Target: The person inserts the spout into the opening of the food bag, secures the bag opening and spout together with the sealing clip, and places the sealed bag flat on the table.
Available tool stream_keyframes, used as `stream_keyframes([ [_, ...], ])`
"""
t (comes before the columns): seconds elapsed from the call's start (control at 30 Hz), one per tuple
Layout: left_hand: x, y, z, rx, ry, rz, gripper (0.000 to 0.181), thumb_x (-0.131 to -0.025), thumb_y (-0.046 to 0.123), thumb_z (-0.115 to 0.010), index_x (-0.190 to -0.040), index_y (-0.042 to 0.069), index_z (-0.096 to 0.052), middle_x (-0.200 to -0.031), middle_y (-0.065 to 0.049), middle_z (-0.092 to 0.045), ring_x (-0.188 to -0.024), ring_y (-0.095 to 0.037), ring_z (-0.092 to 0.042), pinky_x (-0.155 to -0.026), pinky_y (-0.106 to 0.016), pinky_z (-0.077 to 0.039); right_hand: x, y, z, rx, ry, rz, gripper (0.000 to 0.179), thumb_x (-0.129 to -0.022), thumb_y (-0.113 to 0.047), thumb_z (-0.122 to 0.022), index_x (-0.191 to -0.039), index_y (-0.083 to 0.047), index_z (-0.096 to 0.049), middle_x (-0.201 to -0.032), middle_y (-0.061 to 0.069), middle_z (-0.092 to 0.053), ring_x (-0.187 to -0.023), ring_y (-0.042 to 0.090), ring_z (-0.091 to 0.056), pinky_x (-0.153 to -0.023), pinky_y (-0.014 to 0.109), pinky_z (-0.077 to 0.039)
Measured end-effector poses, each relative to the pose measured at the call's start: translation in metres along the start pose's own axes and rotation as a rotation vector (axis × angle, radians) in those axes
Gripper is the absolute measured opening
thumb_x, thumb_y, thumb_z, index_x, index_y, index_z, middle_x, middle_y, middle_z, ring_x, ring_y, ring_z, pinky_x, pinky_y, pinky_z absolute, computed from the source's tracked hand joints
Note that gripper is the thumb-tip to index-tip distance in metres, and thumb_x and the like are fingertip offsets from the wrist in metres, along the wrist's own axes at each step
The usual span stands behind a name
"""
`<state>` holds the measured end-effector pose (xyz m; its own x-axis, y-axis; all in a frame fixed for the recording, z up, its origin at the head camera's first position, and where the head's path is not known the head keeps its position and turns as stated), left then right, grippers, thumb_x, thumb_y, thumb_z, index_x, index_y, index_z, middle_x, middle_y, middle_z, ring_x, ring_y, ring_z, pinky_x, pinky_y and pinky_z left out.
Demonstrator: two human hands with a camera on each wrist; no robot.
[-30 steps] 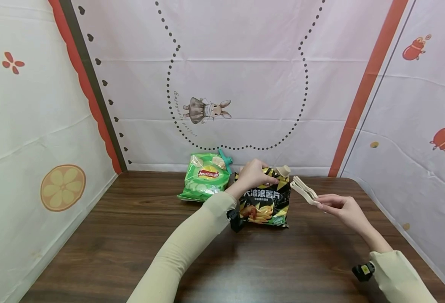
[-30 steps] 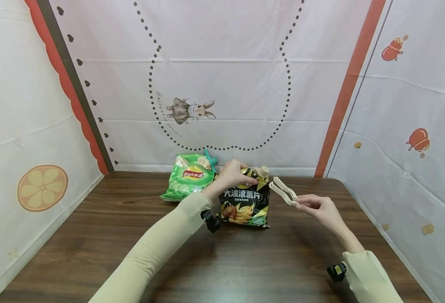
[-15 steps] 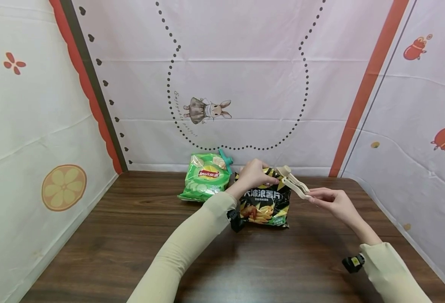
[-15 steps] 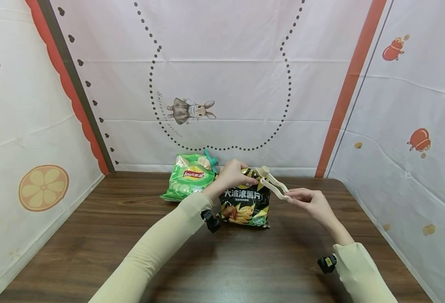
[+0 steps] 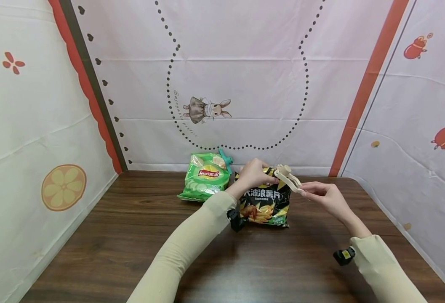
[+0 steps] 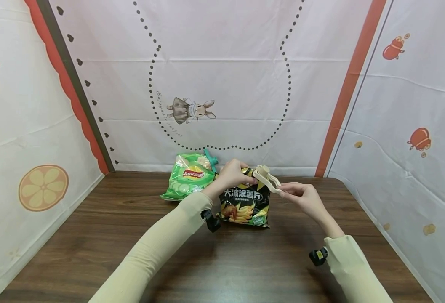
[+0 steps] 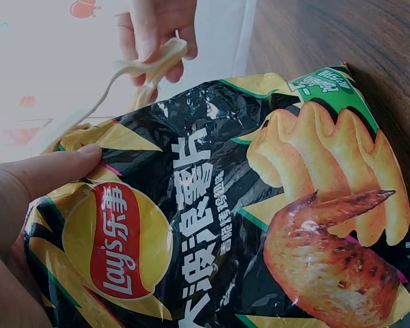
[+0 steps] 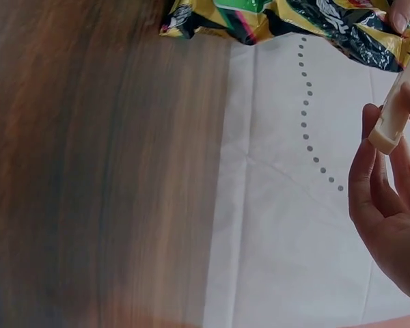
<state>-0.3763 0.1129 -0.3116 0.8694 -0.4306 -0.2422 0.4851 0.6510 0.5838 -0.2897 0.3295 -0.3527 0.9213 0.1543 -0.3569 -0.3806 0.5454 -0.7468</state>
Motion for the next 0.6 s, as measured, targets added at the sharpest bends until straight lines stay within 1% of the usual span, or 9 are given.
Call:
stream_keyframes([
  [0.1,0.0,0.001,0.0,0.0,0.004,-0.004,0.022,-0.065,0.043,-0.085,-0.079,0.029,-0.075,-0.056,0.016,-0.062,-0.065,-0.008,-0.057,-0.076,-0.038,-0.034,-0.005,-0.003,-0.003,-0.025,0.0,0.006,0.031,-0.09,-0.022,-0.066,-0.115,-0.004,-0.067,-0.105,-0.014,-0.067,-0.083,0.006,-0.065,-0.067,0.025,-0.052],
  [0.13,0.0,0.001,0.0,-0.001,0.008,-0.006,0.022,-0.065,0.043,-0.085,-0.078,0.029,-0.075,-0.055,0.016,-0.062,-0.065,-0.008,-0.057,-0.076,-0.038,-0.034,-0.006,-0.004,-0.004,-0.036,-0.001,0.01,0.031,-0.089,-0.022,-0.066,-0.114,-0.004,-0.067,-0.104,-0.013,-0.068,-0.083,0.006,-0.065,-0.067,0.025,-0.052],
  [0.27,0.001,0.001,0.001,0.007,0.013,-0.011,0.021,-0.065,0.043,-0.085,-0.075,0.029,-0.074,-0.054,0.015,-0.061,-0.064,-0.008,-0.057,-0.075,-0.037,-0.033,-0.011,-0.008,-0.007,-0.049,0.004,0.034,0.031,-0.089,-0.02,-0.067,-0.115,-0.002,-0.067,-0.105,-0.004,-0.069,-0.081,0.002,-0.065,-0.066,0.024,-0.053],
  [0.37,0.0,0.001,0.001,0.006,0.017,-0.01,0.021,-0.065,0.043,-0.085,-0.073,0.028,-0.073,-0.055,0.014,-0.061,-0.064,-0.009,-0.057,-0.074,-0.036,-0.033,-0.013,-0.011,-0.009,-0.052,0.007,0.048,0.032,-0.089,-0.018,-0.067,-0.115,0.0,-0.066,-0.11,0.004,-0.068,-0.082,0.004,-0.066,-0.066,0.024,-0.053],
  [0.5,0.0,0.0,0.001,0.001,0.026,-0.009,0.022,-0.064,0.044,-0.085,-0.069,0.028,-0.071,-0.055,0.014,-0.061,-0.064,-0.009,-0.057,-0.074,-0.036,-0.033,-0.015,-0.015,-0.01,-0.039,0.01,0.051,0.031,-0.089,-0.019,-0.067,-0.114,-0.002,-0.067,-0.117,0.013,-0.065,-0.083,0.005,-0.066,-0.066,0.023,-0.052],
  [0.6,0.0,0.0,0.0,0.002,0.029,-0.011,0.022,-0.064,0.044,-0.085,-0.067,0.028,-0.071,-0.054,0.014,-0.061,-0.063,-0.009,-0.057,-0.074,-0.036,-0.033,-0.016,-0.017,-0.009,-0.022,0.006,0.044,0.029,-0.089,-0.02,-0.067,-0.113,-0.004,-0.068,-0.116,0.016,-0.065,-0.081,0.004,-0.065,-0.066,0.023,-0.052],
])
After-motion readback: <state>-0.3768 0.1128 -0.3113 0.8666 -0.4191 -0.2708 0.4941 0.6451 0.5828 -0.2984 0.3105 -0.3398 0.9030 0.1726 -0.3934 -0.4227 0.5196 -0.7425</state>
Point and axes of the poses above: each hand's wrist, its own x-axis away from the middle knuckle, its own z-axis out of the back of the hand, y = z × x, the point moved 5 cm from there along -x, towards the middle knuckle
